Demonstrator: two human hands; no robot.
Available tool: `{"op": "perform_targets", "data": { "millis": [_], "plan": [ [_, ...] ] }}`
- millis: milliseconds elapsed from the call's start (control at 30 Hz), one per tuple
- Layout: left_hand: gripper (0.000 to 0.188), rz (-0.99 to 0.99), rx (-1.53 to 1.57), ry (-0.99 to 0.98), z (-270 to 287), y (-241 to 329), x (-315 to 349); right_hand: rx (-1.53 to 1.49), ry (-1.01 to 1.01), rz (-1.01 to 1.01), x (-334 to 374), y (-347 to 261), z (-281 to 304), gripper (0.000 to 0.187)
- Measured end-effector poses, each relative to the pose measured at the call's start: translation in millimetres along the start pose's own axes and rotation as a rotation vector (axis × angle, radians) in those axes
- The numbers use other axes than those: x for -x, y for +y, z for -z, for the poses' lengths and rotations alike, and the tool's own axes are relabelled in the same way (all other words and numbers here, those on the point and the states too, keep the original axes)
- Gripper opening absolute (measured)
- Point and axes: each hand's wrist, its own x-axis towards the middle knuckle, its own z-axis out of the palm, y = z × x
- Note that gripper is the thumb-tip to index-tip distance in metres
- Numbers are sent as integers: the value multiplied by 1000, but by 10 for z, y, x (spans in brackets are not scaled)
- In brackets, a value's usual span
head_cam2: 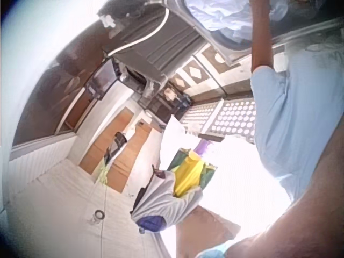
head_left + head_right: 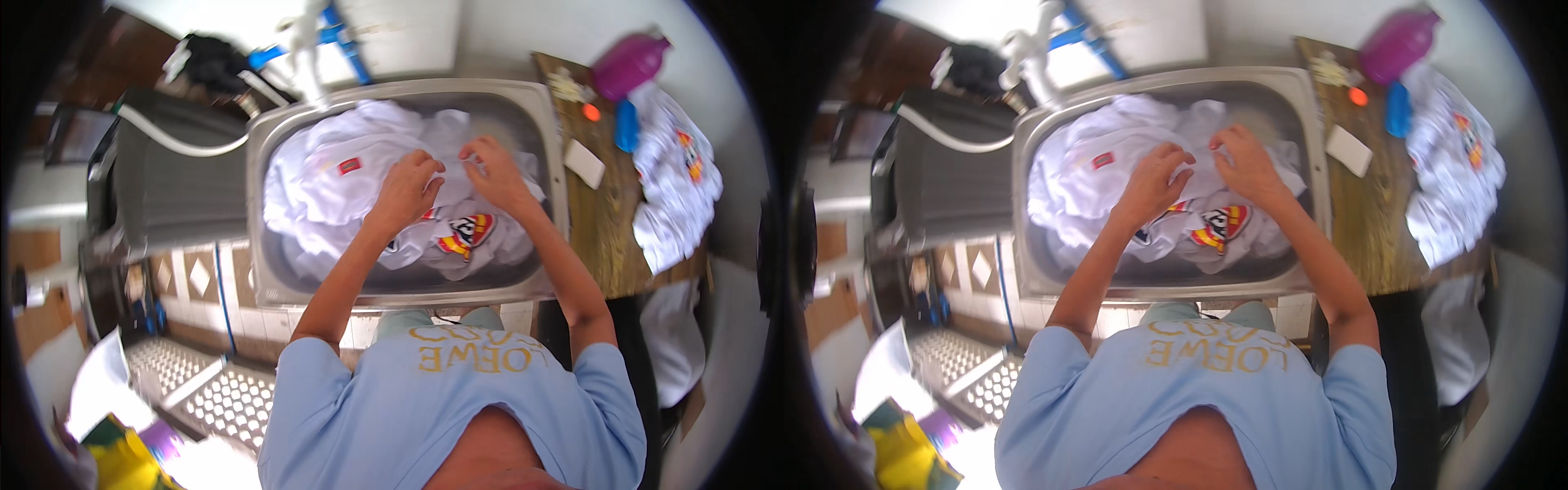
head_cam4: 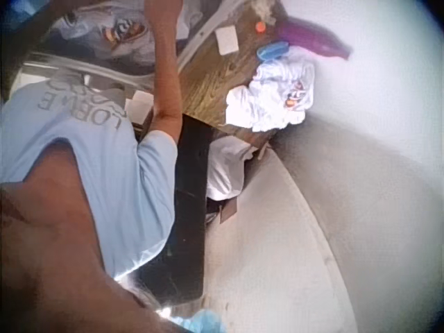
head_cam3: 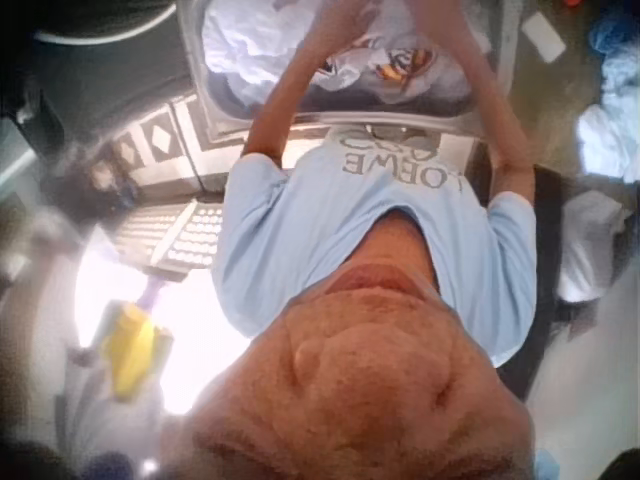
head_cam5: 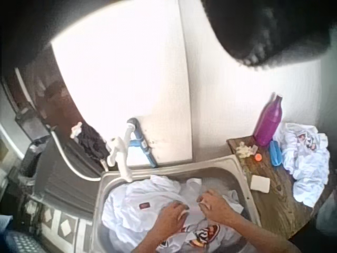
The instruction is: The person prepares clothes for washing by inspecting garments, applying liquid detergent from a bottle, and soaking items in a sink.
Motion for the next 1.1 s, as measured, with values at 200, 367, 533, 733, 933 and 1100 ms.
{"op": "perform_targets", "data": {
  "millis": [200,367,533,733,933,1100],
  "plan": [
    [22,300,-309,595,899,-749,692,-255,-120,180,-574,-456,-442,14],
    [19,571,-2,458,974,-1218,953,-126,-94,433,-1069,-573,-1237,15],
    [16,552,345,549,838,-1374,1056,110,-236,269,-1158,-676,-1491,16],
    [19,515,312,583,863,-1296,1051,0,-238,196,-1142,-675,-1533,8],
    [28,474,273,483,931,-1267,992,-181,-152,229,-1080,-637,-1548,8],
    [22,492,221,512,926,-1245,966,-180,-128,257,-1050,-646,-1519,9]
  ]
}}
